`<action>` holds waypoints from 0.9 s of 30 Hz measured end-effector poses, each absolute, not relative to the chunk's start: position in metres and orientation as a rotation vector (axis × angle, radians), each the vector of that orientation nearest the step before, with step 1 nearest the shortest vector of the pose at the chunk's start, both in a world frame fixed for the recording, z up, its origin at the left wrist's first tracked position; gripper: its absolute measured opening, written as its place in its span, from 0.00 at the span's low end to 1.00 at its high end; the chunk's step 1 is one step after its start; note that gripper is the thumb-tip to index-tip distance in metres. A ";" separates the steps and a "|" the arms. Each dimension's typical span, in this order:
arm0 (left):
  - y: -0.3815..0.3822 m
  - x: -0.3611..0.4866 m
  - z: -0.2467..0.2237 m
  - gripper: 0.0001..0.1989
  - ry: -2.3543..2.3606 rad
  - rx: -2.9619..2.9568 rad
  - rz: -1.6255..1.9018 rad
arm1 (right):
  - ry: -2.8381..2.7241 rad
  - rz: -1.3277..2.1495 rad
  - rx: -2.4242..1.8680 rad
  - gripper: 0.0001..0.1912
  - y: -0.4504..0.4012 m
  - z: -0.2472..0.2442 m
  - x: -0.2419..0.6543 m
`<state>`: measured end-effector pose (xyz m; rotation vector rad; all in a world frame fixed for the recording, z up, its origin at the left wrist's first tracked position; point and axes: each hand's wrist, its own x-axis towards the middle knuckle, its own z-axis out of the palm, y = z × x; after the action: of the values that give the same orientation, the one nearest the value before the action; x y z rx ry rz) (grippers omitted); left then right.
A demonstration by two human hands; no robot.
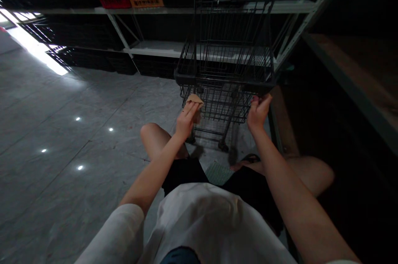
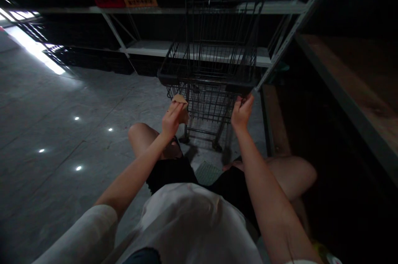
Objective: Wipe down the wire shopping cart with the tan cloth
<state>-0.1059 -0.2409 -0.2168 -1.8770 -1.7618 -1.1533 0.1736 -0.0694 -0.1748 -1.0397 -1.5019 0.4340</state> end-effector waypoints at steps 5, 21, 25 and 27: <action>-0.222 -0.117 -0.180 0.35 -1.753 -1.626 -1.429 | -1.488 0.354 -1.092 0.24 -0.080 -0.174 0.175; -0.238 -0.118 -0.194 0.26 -1.775 -1.573 -1.607 | -1.523 0.346 -1.040 0.26 -0.086 -0.177 0.176; -0.213 -0.119 -0.167 0.30 -1.818 -1.327 -1.809 | -1.468 0.356 -1.049 0.27 -0.088 -0.178 0.171; -0.207 -0.111 -0.176 0.31 -1.974 -1.351 -1.819 | -1.465 0.363 -1.060 0.26 -0.090 -0.178 0.170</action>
<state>-0.1113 -0.2074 -0.1760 -1.3510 -1.9738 -1.8186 0.1699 -0.0898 -0.1775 -1.0595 -1.4650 0.3631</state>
